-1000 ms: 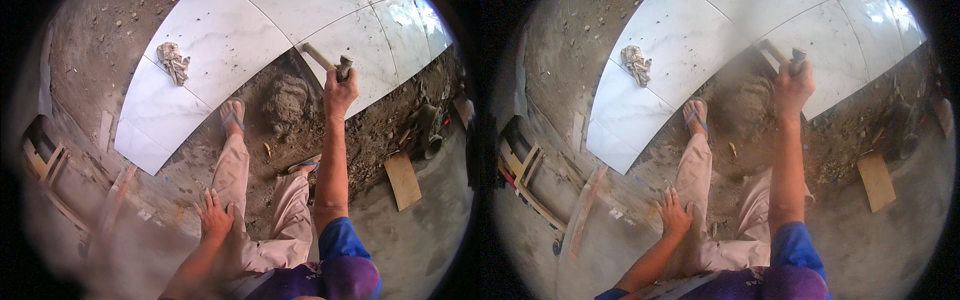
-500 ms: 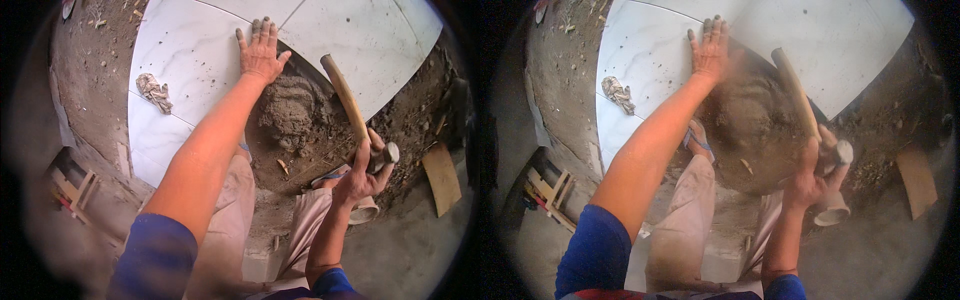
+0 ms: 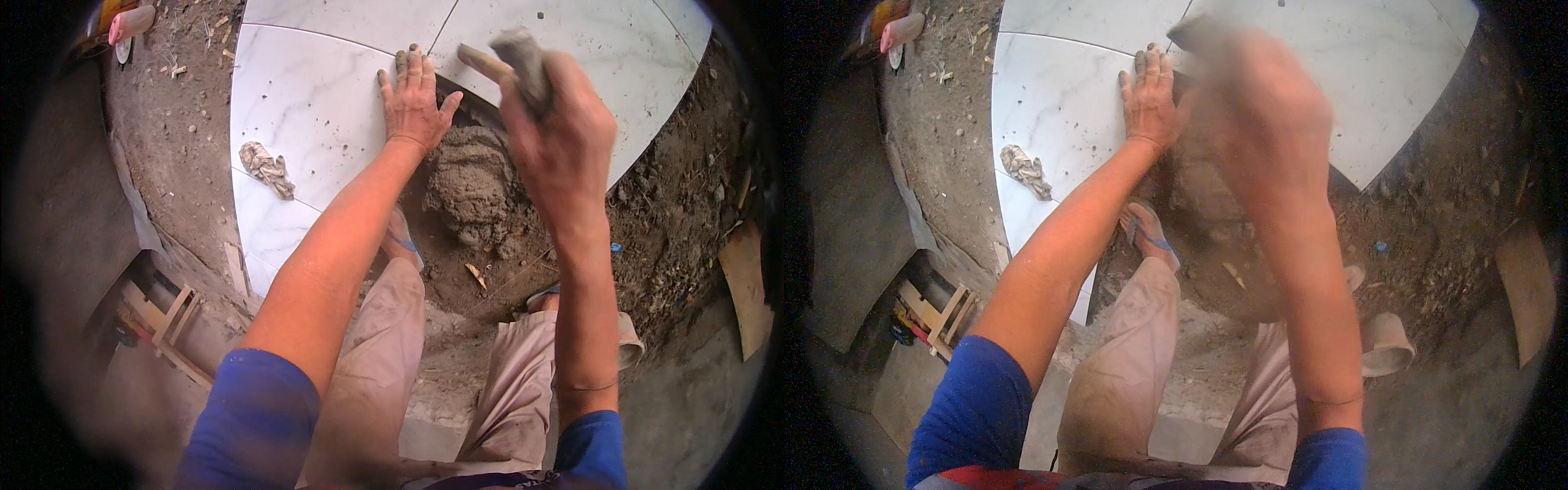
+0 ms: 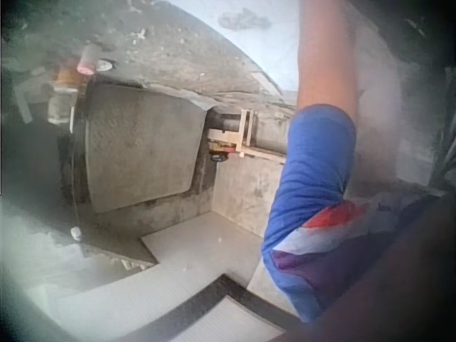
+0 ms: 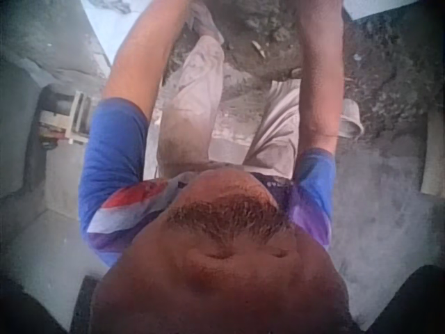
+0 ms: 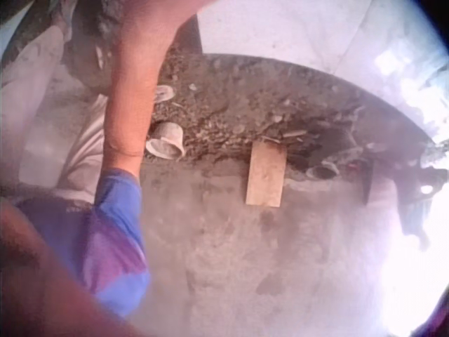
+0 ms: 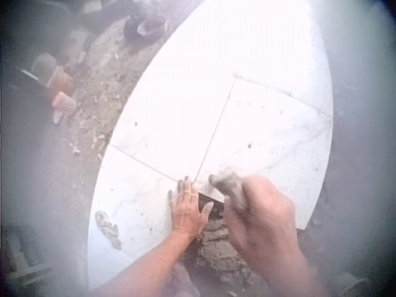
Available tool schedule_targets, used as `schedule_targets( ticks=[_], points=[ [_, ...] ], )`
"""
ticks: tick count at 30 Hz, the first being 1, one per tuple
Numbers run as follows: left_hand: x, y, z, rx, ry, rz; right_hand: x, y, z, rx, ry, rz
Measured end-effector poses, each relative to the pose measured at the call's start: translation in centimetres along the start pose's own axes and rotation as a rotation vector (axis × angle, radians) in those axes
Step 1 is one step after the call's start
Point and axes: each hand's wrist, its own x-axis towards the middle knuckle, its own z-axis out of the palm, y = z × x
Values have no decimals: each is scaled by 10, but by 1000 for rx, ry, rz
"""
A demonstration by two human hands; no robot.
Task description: The person is laying white floor tiles on a prepared cement bed. They use a hammer to tap the tiles into place and a trowel to spread and adjust the cement underneath.
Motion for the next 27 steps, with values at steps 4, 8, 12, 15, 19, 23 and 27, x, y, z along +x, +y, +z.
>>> schedule_targets(
  ticks=[4, 8, 12, 15, 19, 23, 27],
  points=[
    [-1, -9, -2, 27, -53, -7, 19, -20, 2, -4, -61, 4],
    [1, -11, -4, 127, -68, 25, 29, -16, 7, -132, -110, -101],
    [3, -14, -9, 147, -142, 51, 28, -19, 3, -50, -106, -12],
    [10, -38, -9, 94, -130, 118, 21, -12, 1, -84, -125, 86],
    [41, -94, -5, -8, 57, -235, 0, 3, -2, -24, -25, 147],
    [62, -51, -20, 131, -130, -424, -52, 13, -18, -100, 72, 212],
    [72, -51, -29, 25, -359, -529, -93, 14, -35, -50, 138, 276]
  ],
)
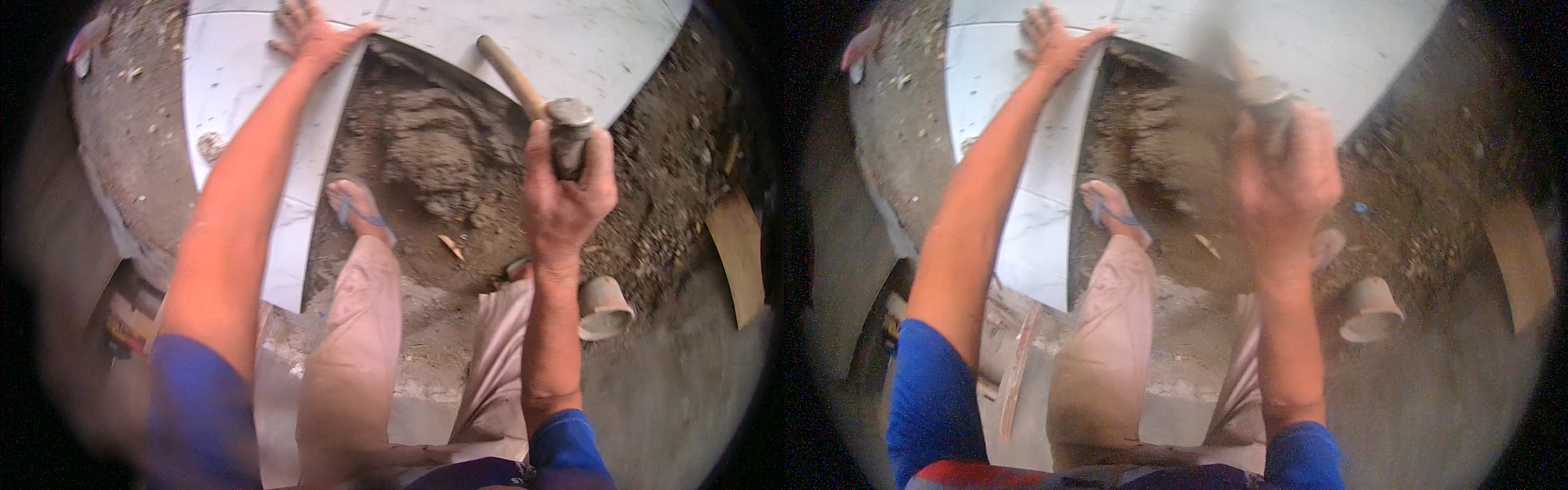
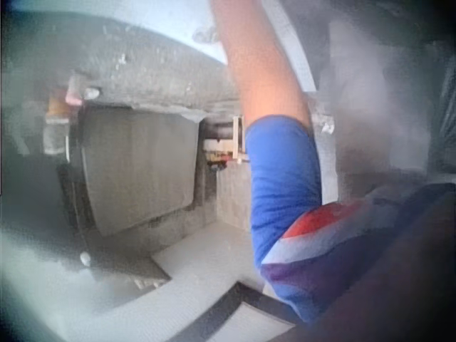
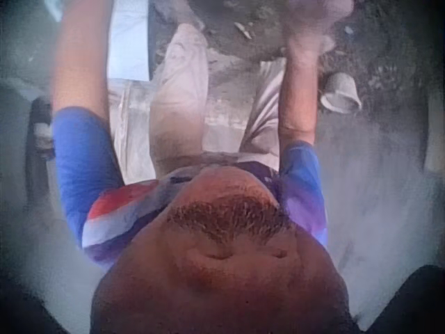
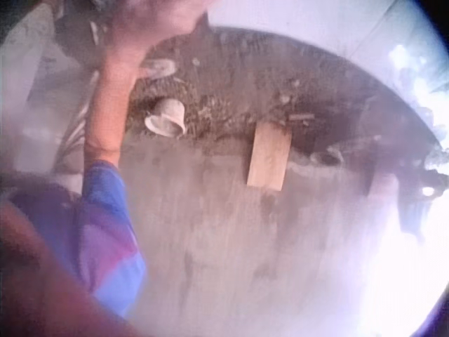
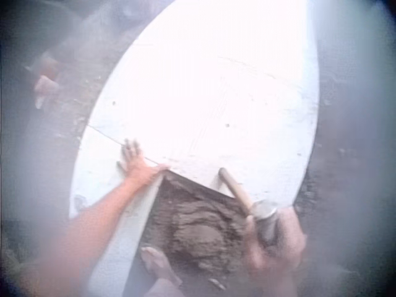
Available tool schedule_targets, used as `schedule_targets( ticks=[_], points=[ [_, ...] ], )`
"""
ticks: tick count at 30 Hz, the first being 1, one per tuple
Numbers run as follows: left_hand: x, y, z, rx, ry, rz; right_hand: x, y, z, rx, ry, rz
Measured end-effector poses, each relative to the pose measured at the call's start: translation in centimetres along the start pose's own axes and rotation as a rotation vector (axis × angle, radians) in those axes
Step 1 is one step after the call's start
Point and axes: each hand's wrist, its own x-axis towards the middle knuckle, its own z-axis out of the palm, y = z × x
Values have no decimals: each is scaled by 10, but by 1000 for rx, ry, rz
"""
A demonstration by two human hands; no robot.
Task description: The person is laying white floor tiles on a prepared cement bed. They use a hammer to tap the tiles into place and a trowel to spread and adjust the cement underneath.
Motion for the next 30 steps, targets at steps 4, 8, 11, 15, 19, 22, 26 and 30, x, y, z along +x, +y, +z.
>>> schedule_targets(
  ticks=[4, 8, 11, 15, 19, 22, 26, 30],
  points=[
    [32, -39, 41, -56, 242, 254, -6, 1, -12, 9, -20, -119],
    [27, -36, 31, -86, 185, 224, -19, 5, -21, -92, -113, -71],
    [28, -44, 33, -67, 215, 239, -27, 0, -19, -37, -185, -34],
    [25, -36, 31, -47, 171, 227, -21, -7, -28, 25, -127, -105],
    [33, -49, 45, -13, 245, 235, 34, -26, -25, -99, -344, -170],
    [18, -43, 38, -4, 155, 137, 88, -42, -3, -132, -486, -387],
    [-4, 8, -11, -36, -19, 1, 145, -84, 15, -221, -752, -443],
    [-12, -4, -18, -63, -53, -9, 150, -113, 52, -291, -859, -461]
  ],
)
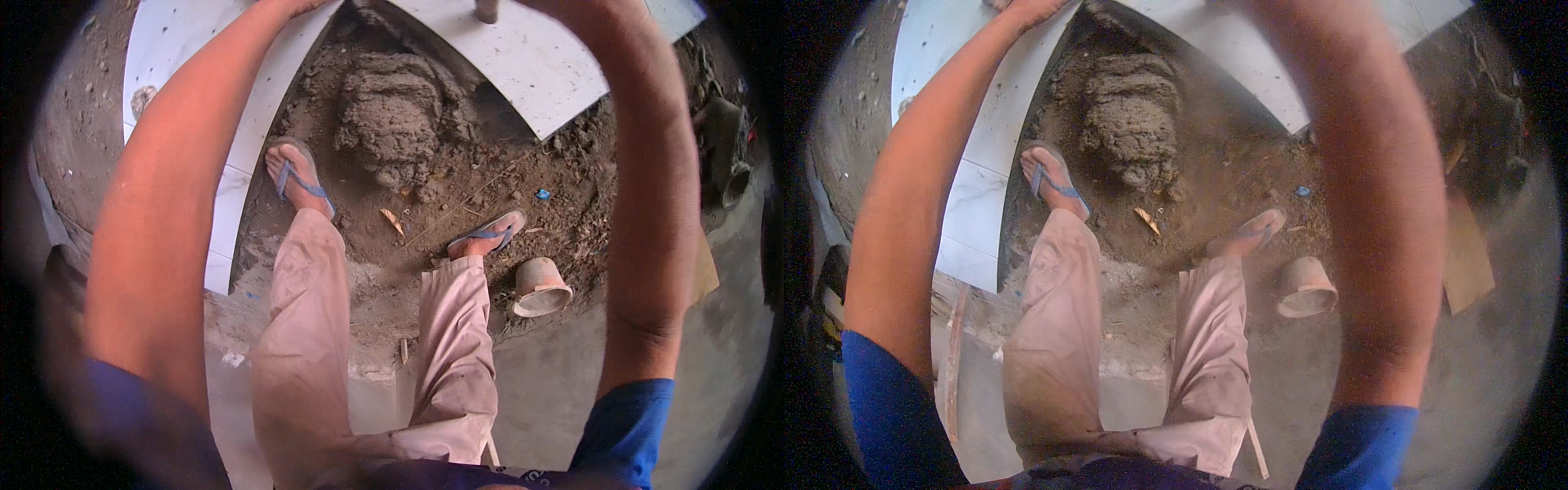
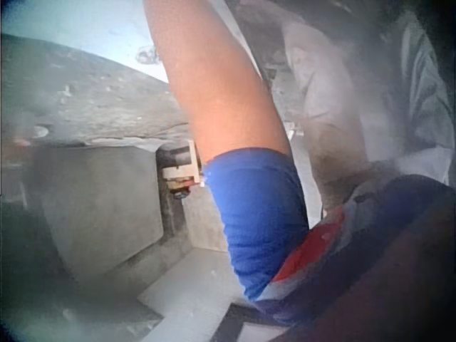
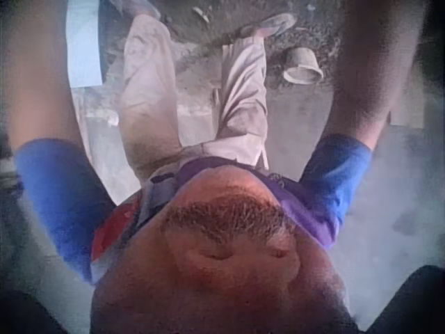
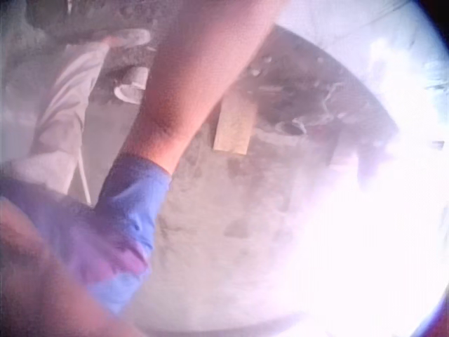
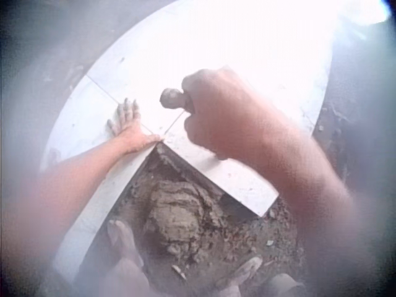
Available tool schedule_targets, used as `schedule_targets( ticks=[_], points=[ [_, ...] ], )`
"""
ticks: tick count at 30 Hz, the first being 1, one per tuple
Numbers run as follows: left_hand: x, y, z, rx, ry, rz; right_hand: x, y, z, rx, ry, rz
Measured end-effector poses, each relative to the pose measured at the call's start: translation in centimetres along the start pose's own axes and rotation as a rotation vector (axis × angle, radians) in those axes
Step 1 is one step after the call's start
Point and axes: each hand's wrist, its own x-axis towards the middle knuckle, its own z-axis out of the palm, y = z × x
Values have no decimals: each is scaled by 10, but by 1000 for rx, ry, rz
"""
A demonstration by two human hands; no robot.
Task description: The person is laying white floor tiles on a prepared cement bed. They use a hammer to tap the tiles into place and a trowel to spread and adjust the cement underneath.
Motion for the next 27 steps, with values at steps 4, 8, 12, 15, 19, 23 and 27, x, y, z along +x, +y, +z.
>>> schedule_targets(
  ticks=[4, 8, 12, 15, 19, 23, 27],
  points=[
    [1, 2, -5, -15, -43, 7, 48, -30, -14, -134, -209, 73],
    [-1, 4, -16, -59, -87, 28, 97, -17, 3, -354, -283, -24],
    [-5, -17, -15, -60, -123, -11, 108, -42, 7, -265, -304, 165],
    [-8, 3, -28, -81, -114, 61, 89, -39, -17, -200, -145, 207],
    [-14, -1, -28, 46, -219, -98, -32, 16, 24, 136, -127, 227],
    [-16, 1, -25, 48, -71, -122, -207, 74, 46, 27, -502, 779],
    [8, -4, 3, 76, 62, 1, -413, 221, 143, -43, -802, 802]
  ],
)
